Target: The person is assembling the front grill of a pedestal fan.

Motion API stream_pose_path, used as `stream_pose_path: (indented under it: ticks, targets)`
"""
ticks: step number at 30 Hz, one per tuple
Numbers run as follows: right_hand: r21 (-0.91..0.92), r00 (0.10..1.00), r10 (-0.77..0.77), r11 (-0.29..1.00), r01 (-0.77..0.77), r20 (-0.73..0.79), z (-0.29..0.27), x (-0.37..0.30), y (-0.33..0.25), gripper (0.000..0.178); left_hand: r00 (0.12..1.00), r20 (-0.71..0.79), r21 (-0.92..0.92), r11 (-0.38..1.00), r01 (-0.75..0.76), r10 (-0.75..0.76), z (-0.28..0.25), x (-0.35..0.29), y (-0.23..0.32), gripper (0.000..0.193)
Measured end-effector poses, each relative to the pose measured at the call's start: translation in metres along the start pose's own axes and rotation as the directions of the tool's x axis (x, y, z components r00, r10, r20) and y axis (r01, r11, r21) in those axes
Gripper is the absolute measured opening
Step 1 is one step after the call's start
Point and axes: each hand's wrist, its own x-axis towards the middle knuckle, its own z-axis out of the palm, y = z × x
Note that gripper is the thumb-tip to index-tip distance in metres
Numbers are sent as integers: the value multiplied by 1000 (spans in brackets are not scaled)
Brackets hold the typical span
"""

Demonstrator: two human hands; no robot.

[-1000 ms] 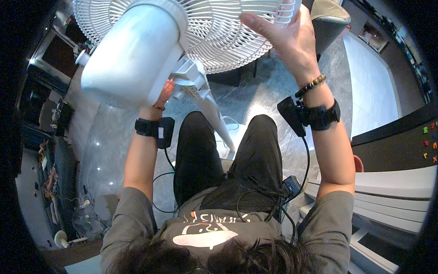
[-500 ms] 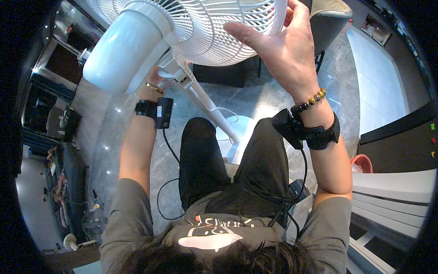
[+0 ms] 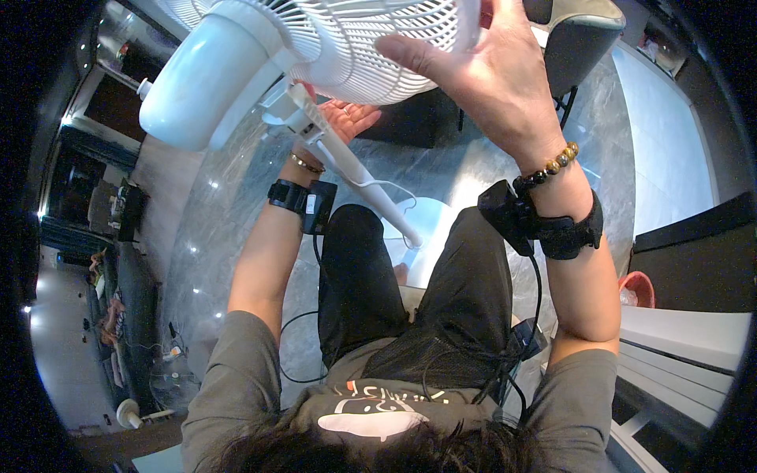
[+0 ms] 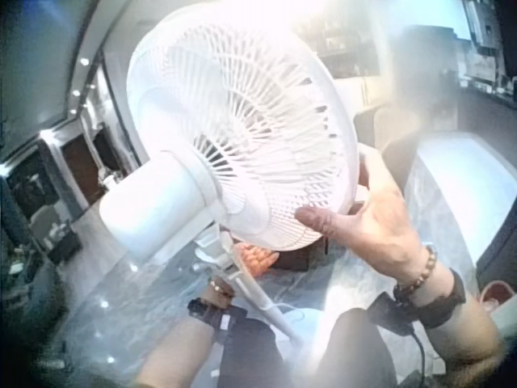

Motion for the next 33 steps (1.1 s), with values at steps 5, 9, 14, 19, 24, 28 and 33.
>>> stream_pose_path:
  ticks: [5,9,14,19,24,28,33]
  targets:
    - [-38,981,-186,981,188,49,5,-8,16,81,982,97,145,978,149,-164,11,6,10,88]
    - [-453,863,-505,770,450,-2,8,-39,24,75,980,72,437,889,137,-186,7,10,21,109]
    - [-264,887,-414,896,358,-202,20,-61,28,71,944,-22,364,877,314,-329,-7,-21,56,82]
    - [33,979,-186,981,189,-78,15,-58,57,70,925,-114,710,681,-179,363,35,-95,8,74]
    - [-66,998,-16,998,20,58,21,-54,98,71,623,291,912,-15,-409,726,21,-89,-33,51]
    - [-97,999,-31,995,28,-31,32,-46,129,59,609,2,1000,-3,2,793,44,-63,-46,32]
    - [11,990,-73,997,75,-120,30,-31,156,40,660,119,974,42,-223,742,38,-41,-38,16]
